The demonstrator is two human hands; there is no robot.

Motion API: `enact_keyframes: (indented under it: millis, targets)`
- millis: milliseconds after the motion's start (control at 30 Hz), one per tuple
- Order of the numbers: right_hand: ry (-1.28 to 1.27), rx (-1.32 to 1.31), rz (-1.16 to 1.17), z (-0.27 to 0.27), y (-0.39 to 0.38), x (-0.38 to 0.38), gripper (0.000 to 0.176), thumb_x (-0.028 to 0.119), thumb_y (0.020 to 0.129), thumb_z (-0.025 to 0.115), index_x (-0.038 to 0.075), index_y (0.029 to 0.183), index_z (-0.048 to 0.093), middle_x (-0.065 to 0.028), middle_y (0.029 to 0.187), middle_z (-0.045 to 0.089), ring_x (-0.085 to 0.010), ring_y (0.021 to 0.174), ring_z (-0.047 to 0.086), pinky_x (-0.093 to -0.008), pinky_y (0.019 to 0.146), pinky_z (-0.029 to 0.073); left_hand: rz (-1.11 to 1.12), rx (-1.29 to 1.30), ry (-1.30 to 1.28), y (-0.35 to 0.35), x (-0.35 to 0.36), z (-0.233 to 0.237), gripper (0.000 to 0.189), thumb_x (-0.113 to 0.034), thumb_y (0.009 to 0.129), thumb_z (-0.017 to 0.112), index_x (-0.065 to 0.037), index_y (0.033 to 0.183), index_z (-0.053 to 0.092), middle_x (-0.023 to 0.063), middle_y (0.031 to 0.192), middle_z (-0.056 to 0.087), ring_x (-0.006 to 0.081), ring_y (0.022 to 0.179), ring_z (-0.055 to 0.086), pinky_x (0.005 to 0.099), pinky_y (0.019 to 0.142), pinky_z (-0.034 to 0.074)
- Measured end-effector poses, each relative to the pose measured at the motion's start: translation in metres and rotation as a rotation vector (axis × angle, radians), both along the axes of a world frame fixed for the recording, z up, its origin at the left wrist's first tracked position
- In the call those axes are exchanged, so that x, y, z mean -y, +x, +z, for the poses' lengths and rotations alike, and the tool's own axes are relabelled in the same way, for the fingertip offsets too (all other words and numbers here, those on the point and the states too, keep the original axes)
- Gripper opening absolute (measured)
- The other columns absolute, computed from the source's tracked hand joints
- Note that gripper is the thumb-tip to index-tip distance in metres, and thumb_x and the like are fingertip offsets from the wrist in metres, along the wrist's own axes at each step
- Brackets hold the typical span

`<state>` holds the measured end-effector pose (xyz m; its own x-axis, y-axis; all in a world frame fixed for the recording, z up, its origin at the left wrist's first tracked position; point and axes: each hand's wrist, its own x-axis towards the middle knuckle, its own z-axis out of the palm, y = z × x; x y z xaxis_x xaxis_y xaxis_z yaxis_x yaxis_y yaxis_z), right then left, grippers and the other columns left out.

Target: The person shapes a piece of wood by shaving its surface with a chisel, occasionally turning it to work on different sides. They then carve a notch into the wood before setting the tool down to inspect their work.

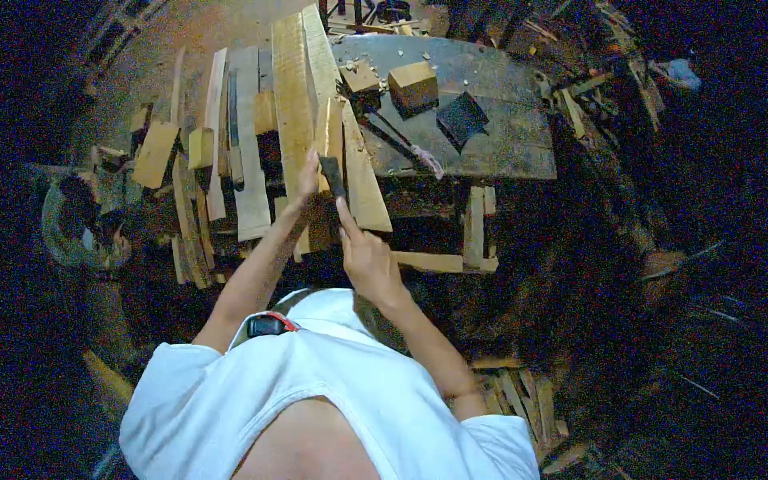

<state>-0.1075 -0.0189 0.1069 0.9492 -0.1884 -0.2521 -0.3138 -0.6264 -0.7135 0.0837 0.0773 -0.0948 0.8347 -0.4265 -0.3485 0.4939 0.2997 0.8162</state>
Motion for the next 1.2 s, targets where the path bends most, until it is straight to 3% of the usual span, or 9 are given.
enact_keyframes:
  millis: [67,233,300,567,633,733,867,1067,1200]
  targets:
    - [0.015,0.016,0.011,0.000,-0.015,-0.003,0.052,0.017,0.095,0.044,0.019,0.144,0.029,-0.0297,0.068,0.058,-0.0467,0.066,0.058,-0.0551,0.063,0.045,-0.009,0.261,0.072,0.009,-0.006,-0.053,0.051,-0.033,0.102,0.033,-0.002,0.142,0.027,0.0081,0.122,0.053,0.0138,0.102,0.054,0.0291,0.090,0.045]
    - [-0.035,0.042,-0.035,-0.014,0.005,0.006,0.048,0.021,0.096,0.042,0.020,0.143,0.032,-0.0302,0.066,0.057,-0.0465,0.065,0.059,-0.0549,0.062,0.047,0.057,0.324,0.165,0.009,0.008,-0.061,0.045,-0.030,0.101,0.034,-0.003,0.138,0.037,0.0092,0.121,0.054,0.0148,0.105,0.054,0.0284,0.089,0.045]
    - [-0.026,0.033,-0.036,-0.021,0.005,0.005,0.048,0.022,0.096,0.041,0.020,0.143,0.032,-0.0303,0.067,0.057,-0.0464,0.065,0.059,-0.0551,0.062,0.048,0.034,0.081,0.080,0.000,0.016,-0.012,0.053,-0.031,0.102,0.031,0.001,0.143,0.027,0.0141,0.144,0.036,0.0212,0.134,0.031,0.0290,0.110,0.020]
    - [0.017,0.041,-0.097,-0.024,0.012,0.008,0.047,0.025,0.097,0.040,0.021,0.143,0.031,-0.0332,0.079,0.059,-0.0479,0.075,0.059,-0.0562,0.068,0.046,-0.026,0.333,0.690,0.001,0.011,-0.067,0.046,-0.029,0.101,0.028,-0.004,0.139,0.035,0.0138,0.131,0.050,0.0242,0.119,0.050,0.0315,0.103,0.036]
    - [0.052,-0.026,-0.115,-0.045,0.035,0.018,0.046,0.027,0.097,0.039,0.024,0.142,0.032,-0.0341,0.087,0.059,-0.0492,0.084,0.058,-0.0554,0.074,0.046,0.054,0.197,0.213,-0.025,0.024,0.001,0.049,-0.029,0.102,0.029,-0.001,0.142,0.028,0.0148,0.140,0.040,0.0241,0.130,0.038,0.0328,0.107,0.029]
    - [-0.047,0.112,0.101,-0.076,0.034,0.040,0.051,0.028,0.095,0.044,0.012,0.142,0.033,-0.0318,0.098,0.061,-0.0457,0.092,0.060,-0.0474,0.083,0.048,-0.002,-0.055,-0.061,-0.029,0.021,0.050,0.040,-0.029,0.102,0.026,-0.010,0.135,0.038,0.0092,0.107,0.059,0.0213,0.085,0.063,0.0342,0.076,0.054]
    - [0.501,0.155,-0.184,-0.042,0.029,0.053,0.057,0.034,0.092,0.055,-0.004,0.134,0.042,-0.0177,0.118,0.058,-0.0194,0.099,0.059,-0.0301,0.086,0.046,-0.209,-0.289,-0.023,-0.040,-0.016,0.095,0.038,-0.034,0.099,0.037,-0.008,0.119,0.055,0.0052,0.089,0.065,0.0187,0.076,0.065,0.0338,0.059,0.056]
    - [0.462,0.288,-0.466,-0.069,0.051,0.111,0.058,0.040,0.082,0.067,0.001,0.122,0.050,-0.0089,0.093,0.059,-0.0155,0.066,0.060,-0.0297,0.042,0.050,-0.509,-0.365,0.059,-0.059,-0.049,0.143,0.043,-0.039,0.096,0.041,-0.018,0.133,0.046,0.0052,0.089,0.062,0.0156,0.063,0.062,0.0299,0.046,0.053]
    - [0.870,0.083,-0.427,-0.048,0.032,0.123,0.045,0.040,0.083,0.066,0.009,0.113,0.054,-0.0020,0.088,0.058,-0.0081,0.057,0.051,-0.0202,0.046,0.042,-0.767,-0.311,-0.058,-0.066,-0.054,0.131,0.056,-0.050,0.094,0.040,-0.011,0.134,0.047,0.0078,0.090,0.064,0.0135,0.057,0.062,0.0261,0.040,0.050]
